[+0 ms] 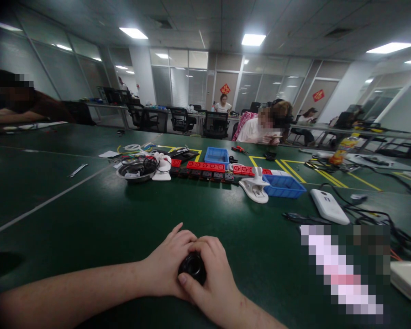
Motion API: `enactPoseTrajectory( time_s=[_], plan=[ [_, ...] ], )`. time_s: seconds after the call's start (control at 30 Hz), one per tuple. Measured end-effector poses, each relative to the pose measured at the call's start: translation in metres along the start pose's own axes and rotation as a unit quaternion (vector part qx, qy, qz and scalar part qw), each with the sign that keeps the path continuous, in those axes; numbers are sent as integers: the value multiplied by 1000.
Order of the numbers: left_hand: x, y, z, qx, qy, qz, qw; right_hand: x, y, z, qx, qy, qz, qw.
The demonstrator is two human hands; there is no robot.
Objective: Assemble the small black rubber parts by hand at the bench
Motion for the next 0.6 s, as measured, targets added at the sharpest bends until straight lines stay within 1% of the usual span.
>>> enactPoseTrajectory(
  time_s=[0.07,0.13,0.27,0.47,0.6],
  plan=[
    [1,1,0,6,-13,3,1000,-3,1,-1,3,18,18,1000],
    [3,2,-1,11,-12,20,1000,-2,1,-3,6,22,26,999],
    [3,5,-4,22,21,52,998,9,0,-3,18,-17,12,1000],
    [1,7,-5,54,60,61,995,26,0,-3,49,-77,-24,996],
    [-1,10,-5,74,76,56,993,32,4,-3,78,-93,-41,992]
  ],
)
Point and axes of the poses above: each hand's wrist, its own z-axis away from the middle knuckle, its own y-axis out of the palm, x = y × z, the point moved 10 cm from there along -z, towards the middle knuckle, and after that the axes turned 2 degrees about y, right-handed, at the moved point
